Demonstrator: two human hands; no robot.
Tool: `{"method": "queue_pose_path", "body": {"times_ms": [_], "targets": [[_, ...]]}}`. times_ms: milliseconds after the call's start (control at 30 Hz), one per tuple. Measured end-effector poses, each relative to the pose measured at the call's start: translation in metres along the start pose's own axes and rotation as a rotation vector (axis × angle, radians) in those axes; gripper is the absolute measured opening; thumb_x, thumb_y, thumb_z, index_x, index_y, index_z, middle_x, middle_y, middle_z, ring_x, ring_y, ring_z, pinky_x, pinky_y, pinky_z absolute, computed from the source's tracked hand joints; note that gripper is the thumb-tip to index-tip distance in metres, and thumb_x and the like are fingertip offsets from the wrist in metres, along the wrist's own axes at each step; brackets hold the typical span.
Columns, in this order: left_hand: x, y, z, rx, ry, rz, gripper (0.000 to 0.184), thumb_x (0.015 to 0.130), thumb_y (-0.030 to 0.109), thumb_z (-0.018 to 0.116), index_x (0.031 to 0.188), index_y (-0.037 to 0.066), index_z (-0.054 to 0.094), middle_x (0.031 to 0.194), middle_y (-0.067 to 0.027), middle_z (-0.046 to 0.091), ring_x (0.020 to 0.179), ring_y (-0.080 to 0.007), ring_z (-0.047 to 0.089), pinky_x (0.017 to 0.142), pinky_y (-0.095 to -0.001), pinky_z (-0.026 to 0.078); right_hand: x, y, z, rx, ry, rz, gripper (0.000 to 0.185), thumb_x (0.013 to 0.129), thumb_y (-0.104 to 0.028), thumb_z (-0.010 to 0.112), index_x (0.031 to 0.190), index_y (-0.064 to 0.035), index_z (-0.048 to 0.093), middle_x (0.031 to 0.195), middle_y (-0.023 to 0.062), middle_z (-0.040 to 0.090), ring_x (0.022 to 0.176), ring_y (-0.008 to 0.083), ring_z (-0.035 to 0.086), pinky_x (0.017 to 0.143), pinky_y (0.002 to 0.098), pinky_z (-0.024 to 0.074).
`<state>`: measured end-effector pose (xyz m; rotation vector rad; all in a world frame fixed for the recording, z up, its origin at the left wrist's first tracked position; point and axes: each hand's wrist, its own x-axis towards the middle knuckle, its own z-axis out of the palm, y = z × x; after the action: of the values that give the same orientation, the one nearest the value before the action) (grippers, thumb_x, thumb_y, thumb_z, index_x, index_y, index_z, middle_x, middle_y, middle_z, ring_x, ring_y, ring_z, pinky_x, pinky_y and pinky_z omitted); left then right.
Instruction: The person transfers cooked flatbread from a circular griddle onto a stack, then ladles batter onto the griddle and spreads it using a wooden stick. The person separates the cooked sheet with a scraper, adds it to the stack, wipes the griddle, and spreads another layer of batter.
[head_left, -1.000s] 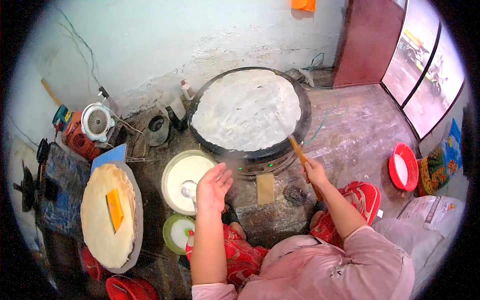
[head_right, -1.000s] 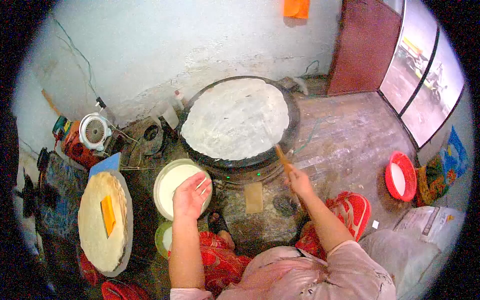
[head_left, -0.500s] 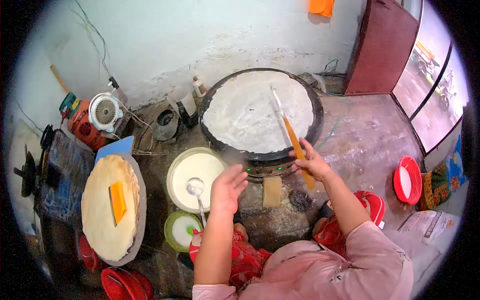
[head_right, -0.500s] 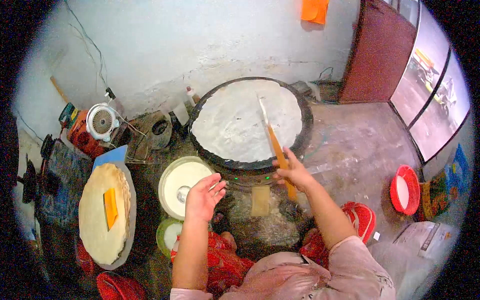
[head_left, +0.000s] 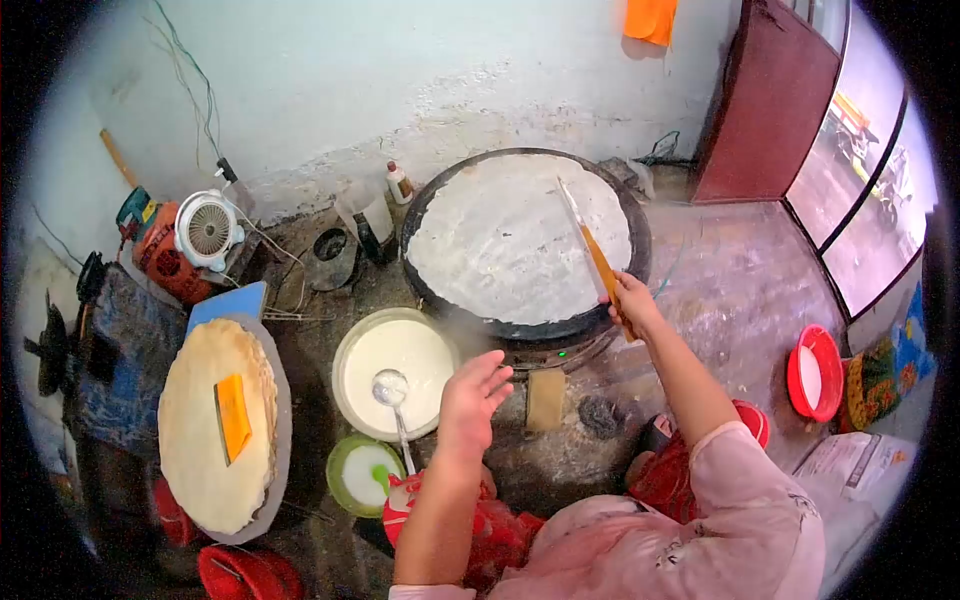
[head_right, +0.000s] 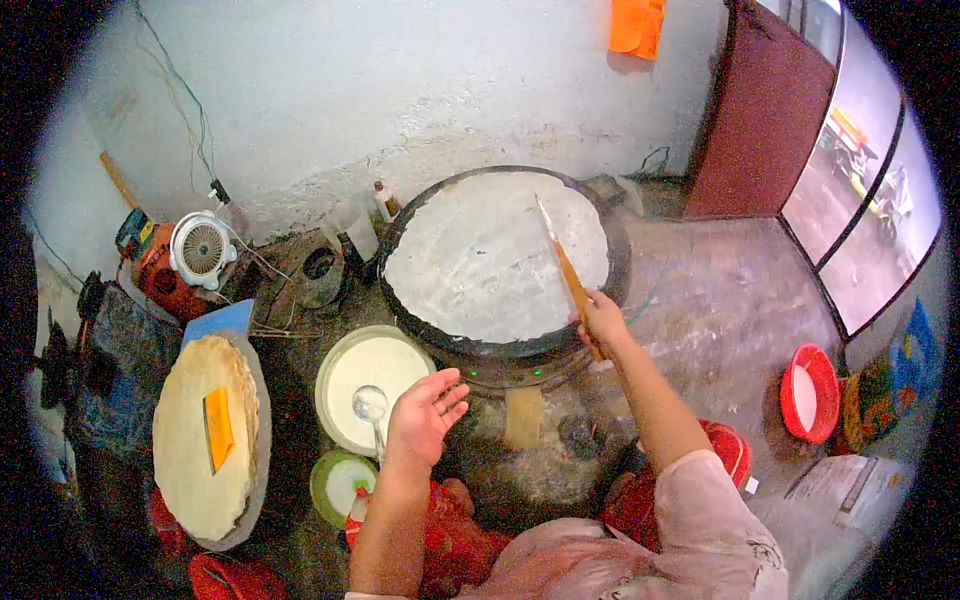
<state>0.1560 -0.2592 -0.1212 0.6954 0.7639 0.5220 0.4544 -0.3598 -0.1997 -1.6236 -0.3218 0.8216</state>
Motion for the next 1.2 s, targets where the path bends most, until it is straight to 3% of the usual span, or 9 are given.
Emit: {"method": "queue_pose_path", "body": {"times_ms": [433,500,567,633,667,800,900,1000,1200], "targets": [[0.003,-0.003,0.006,0.067,-0.013,0.011,0.034,0.084,0.015,0.048,0.112,-0.004,0.049,0.111,-0.0121,0.054,0.097,-0.0226,0.054,0.079,-0.0345,0.045,0.096,0.004,0.022,-0.152,0.038,0.037,0.038,0.086,-0.014,0.038,0.124,-0.0115,0.045,0.075,0.0121,0.059,0.053,0.0168,0.052,0.044,0.0318,0.0437],[0.005,-0.004,0.006,0.067,-0.013,0.001,0.034,0.084,0.015,0.048,0.112,-0.003,0.049,0.11,-0.0119,0.055,0.096,-0.0224,0.055,0.079,-0.0345,0.045,0.106,0.004,0.029,-0.421,0.078,-0.056,0.041,0.089,-0.013,0.032,0.129,-0.012,0.041,0.07,0.0058,0.052,0.046,0.0117,0.043,0.039,0.0262,0.0375],[0.007,-0.005,0.006,0.068,-0.014,-0.01,0.034,0.084,0.014,0.047,0.112,-0.003,0.049,0.11,-0.0118,0.055,0.096,-0.0222,0.055,0.079,-0.0345,0.045,0.114,0.007,0.033,-0.651,0.099,-0.184,0.034,0.089,-0.017,0.034,0.117,-0.0087,0.052,0.077,0.0113,0.059,0.057,0.0204,0.056,0.048,0.0332,0.0455],[0.008,-0.007,0.005,0.053,-0.02,-0.026,0.033,0.084,0.014,0.047,0.113,-0.003,0.05,0.11,-0.0115,0.055,0.095,-0.0218,0.055,0.079,-0.0346,0.045,0.104,-0.003,0.051,-1.241,0.219,-0.162,0.031,0.088,-0.021,0.037,0.106,-0.0056,0.057,0.091,0.0168,0.062,0.079,0.0293,0.061,0.066,0.0393,0.0485],[0.009,-0.007,0.005,0.053,-0.02,-0.029,0.033,0.084,0.014,0.047,0.113,-0.003,0.05,0.11,-0.0115,0.055,0.095,-0.0218,0.055,0.079,-0.0346,0.045,0.093,-0.016,0.058,-1.164,0.202,-0.066,0.029,0.086,-0.022,0.04,0.1,-0.0043,0.058,0.099,0.0186,0.06,0.094,0.0341,0.057,0.08,0.0412,0.0448],[0.01,-0.008,0.006,0.055,-0.016,-0.034,0.033,0.084,0.013,0.047,0.112,-0.004,0.049,0.11,-0.0116,0.055,0.095,-0.0219,0.055,0.079,-0.0349,0.046,0.1,-0.012,0.054,-1.22,0.15,-0.126,0.029,0.086,-0.02,0.041,0.106,-0.0061,0.057,0.1,0.0186,0.06,0.091,0.0343,0.058,0.079,0.0402,0.0456],[0.006,-0.008,0.011,0.063,-0.028,-0.033,0.033,0.084,0.013,0.046,0.113,-0.004,0.049,0.111,-0.0121,0.054,0.095,-0.022,0.055,0.079,-0.035,0.046,0.089,-0.012,0.042,-1.241,0.037,-0.245,0.033,0.086,-0.016,0.041,0.115,-0.0118,0.055,0.086,0.0158,0.062,0.072,0.0303,0.061,0.062,0.0393,0.0489],[0.004,-0.007,0.014,0.067,-0.042,-0.028,0.034,0.084,0.013,0.045,0.113,-0.004,0.049,0.112,-0.0128,0.054,0.096,-0.0222,0.055,0.079,-0.0349,0.045,0.054,-0.011,0.017,-0.123,-0.033,0.067,0.032,0.088,-0.023,0.045,0.117,-0.013,0.054,0.067,0.0056,0.052,0.044,0.0123,0.044,0.036,0.0268,0.037],[0.0,-0.007,0.015,0.082,-0.051,-0.003,0.035,0.085,0.014,0.044,0.114,-0.005,0.048,0.113,-0.0136,0.053,0.098,-0.0229,0.054,0.08,-0.0349,0.045,0.03,0.001,-0.005,-0.112,0.052,0.057,0.035,0.089,-0.018,0.041,0.123,-0.014,0.049,0.062,0.005,0.054,0.042,0.0125,0.043,0.034,0.0265,0.0356]]}}
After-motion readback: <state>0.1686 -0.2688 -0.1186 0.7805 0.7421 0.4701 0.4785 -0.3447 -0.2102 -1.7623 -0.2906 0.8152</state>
